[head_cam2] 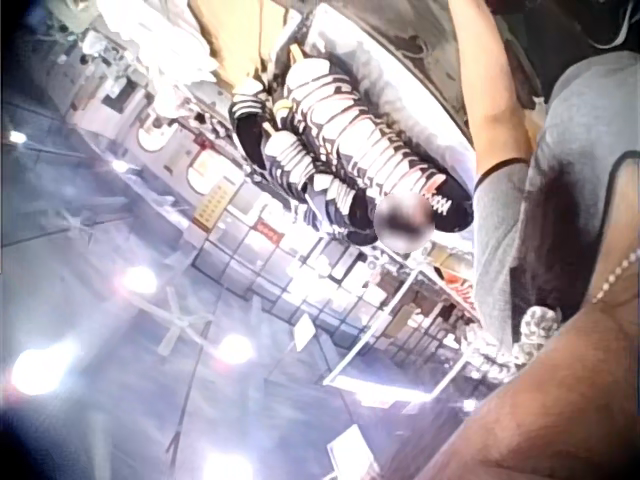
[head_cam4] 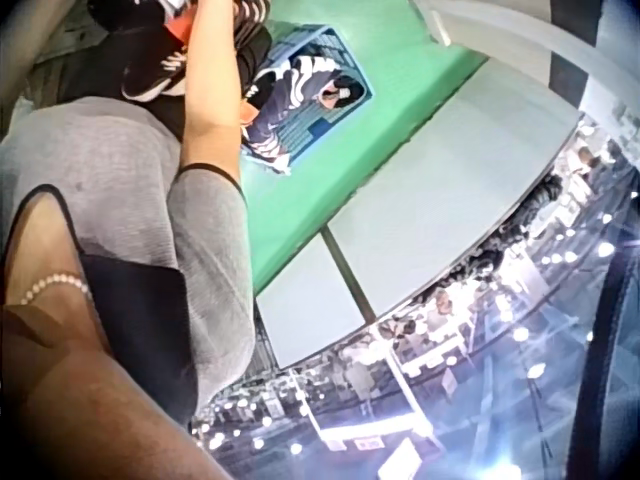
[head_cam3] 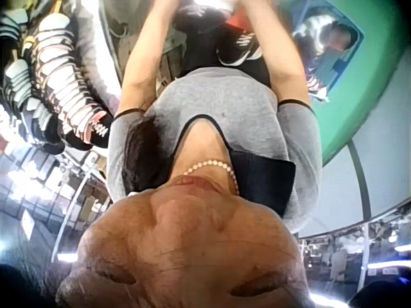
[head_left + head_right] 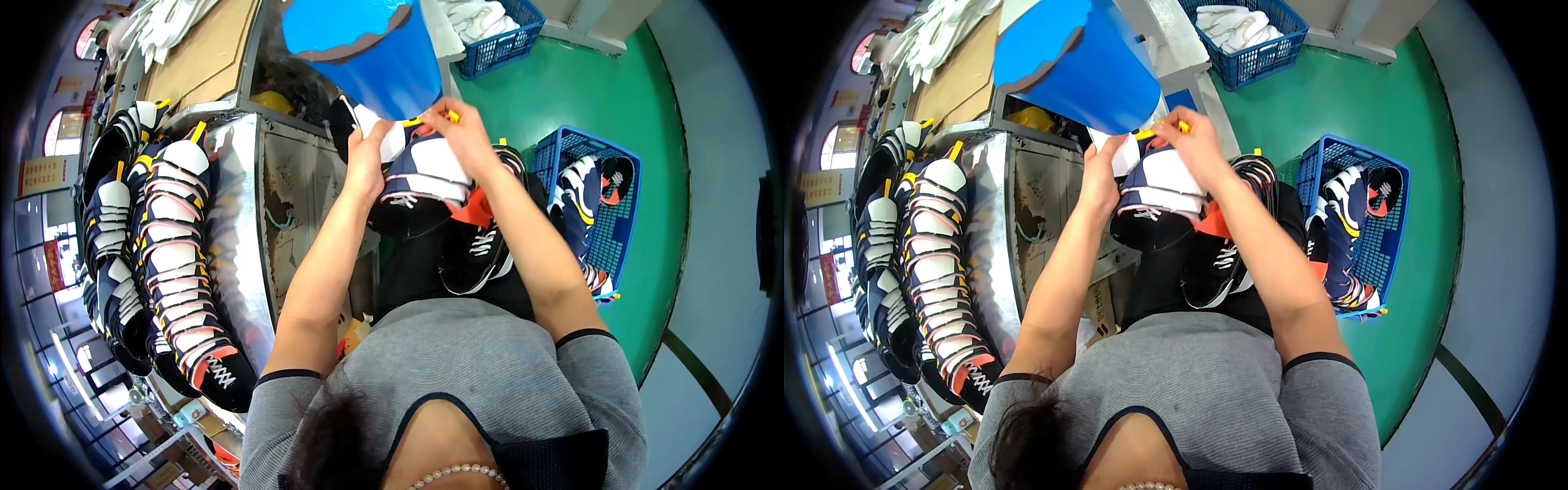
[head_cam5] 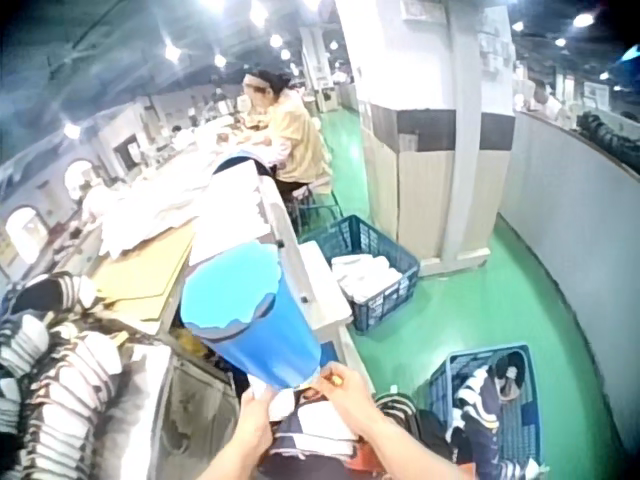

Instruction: The person gathers white laces from a table, places them into a blue basket containing shoe uppers, and then individually processes the shoe uppers by applying a small yellow tool to the heel area before placing them back into another blue basket.

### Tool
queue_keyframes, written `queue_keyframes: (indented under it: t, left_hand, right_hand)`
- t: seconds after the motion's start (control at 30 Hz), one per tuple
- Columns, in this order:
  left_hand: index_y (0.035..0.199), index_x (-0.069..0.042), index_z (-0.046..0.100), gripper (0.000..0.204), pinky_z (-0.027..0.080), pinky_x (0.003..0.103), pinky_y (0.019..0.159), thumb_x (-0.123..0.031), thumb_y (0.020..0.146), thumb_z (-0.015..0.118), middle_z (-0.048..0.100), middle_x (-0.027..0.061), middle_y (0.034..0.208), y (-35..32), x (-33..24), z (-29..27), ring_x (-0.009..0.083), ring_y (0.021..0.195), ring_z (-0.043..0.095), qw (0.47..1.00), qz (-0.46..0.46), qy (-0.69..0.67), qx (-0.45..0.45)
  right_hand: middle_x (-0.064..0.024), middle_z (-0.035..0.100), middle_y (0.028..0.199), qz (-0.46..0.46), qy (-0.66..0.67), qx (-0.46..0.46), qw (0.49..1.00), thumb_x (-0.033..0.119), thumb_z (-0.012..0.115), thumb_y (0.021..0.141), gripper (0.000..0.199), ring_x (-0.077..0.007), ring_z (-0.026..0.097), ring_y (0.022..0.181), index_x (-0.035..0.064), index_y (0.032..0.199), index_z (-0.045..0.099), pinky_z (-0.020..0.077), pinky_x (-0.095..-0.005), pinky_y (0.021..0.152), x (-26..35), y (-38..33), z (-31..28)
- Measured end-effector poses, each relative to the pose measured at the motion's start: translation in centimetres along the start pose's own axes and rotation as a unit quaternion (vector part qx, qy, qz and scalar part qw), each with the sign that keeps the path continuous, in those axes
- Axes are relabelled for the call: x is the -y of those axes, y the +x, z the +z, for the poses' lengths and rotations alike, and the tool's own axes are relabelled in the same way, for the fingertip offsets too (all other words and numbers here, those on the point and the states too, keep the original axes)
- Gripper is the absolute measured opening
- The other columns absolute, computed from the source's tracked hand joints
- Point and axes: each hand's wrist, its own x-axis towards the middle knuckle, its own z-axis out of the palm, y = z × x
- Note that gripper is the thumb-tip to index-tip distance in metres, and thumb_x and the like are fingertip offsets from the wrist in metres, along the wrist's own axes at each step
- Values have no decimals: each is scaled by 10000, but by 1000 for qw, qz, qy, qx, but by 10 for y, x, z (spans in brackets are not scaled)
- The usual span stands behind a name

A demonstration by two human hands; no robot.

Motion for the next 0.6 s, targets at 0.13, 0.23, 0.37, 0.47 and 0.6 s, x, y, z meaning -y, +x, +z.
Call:
queue_keyframes:
  t: [0.13, 0.23, 0.37, 0.47, 0.6]
  left_hand:
    - [1100, 26, 557, 279, 493, 396, 851, -151, 923, 435, 638, 137, 1071, 26, -19, 4, 267, 955, 630, 958, -229, -172, 7]
    - [1089, 25, 537, 256, 496, 418, 858, -152, 926, 449, 636, 146, 1039, 6, -38, -2, 276, 960, 628, 967, -165, -184, -68]
    - [1184, 69, 476, 350, 493, 358, 856, -158, 919, 501, 604, 177, 1110, -82, -47, -19, 256, 976, 624, 994, 98, -30, -37]
    - [1164, 41, 515, 328, 455, 304, 885, -194, 935, 528, 601, 118, 1113, -127, -8, -27, 170, 1011, 585, 980, 47, 173, -91]
    - [1259, 46, 460, 458, 430, 296, 893, -231, 911, 572, 602, 117, 1129, -117, 10, -19, 182, 1031, 569, 951, 81, 299, 17]
  right_hand:
    - [-60, 627, 750, 69, 48, -6, 996, 148, 578, 895, 159, -122, 587, 684, -1, 849, 608, 464, -226, 626, 8, 15, -17]
    - [-61, 599, 799, 139, 77, -80, 984, 285, 591, 904, 283, -132, 575, 679, 6, 906, 636, 476, -251, 610, 2, 4, -40]
    - [-93, 603, 789, 177, 185, -195, 947, 312, 532, 942, 335, -153, 572, 662, -6, 867, 606, 491, -298, 623, -22, -25, -76]
    - [-82, 602, 772, 137, 135, -204, 960, 316, 535, 941, 347, -155, 569, 667, -7, 841, 613, 483, -311, 631, -22, -33, -58]
    - [-57, 611, 742, 125, 70, -159, 977, 304, 516, 943, 350, -144, 552, 709, 5, 806, 635, 441, -291, 651, -20, -44, 5]
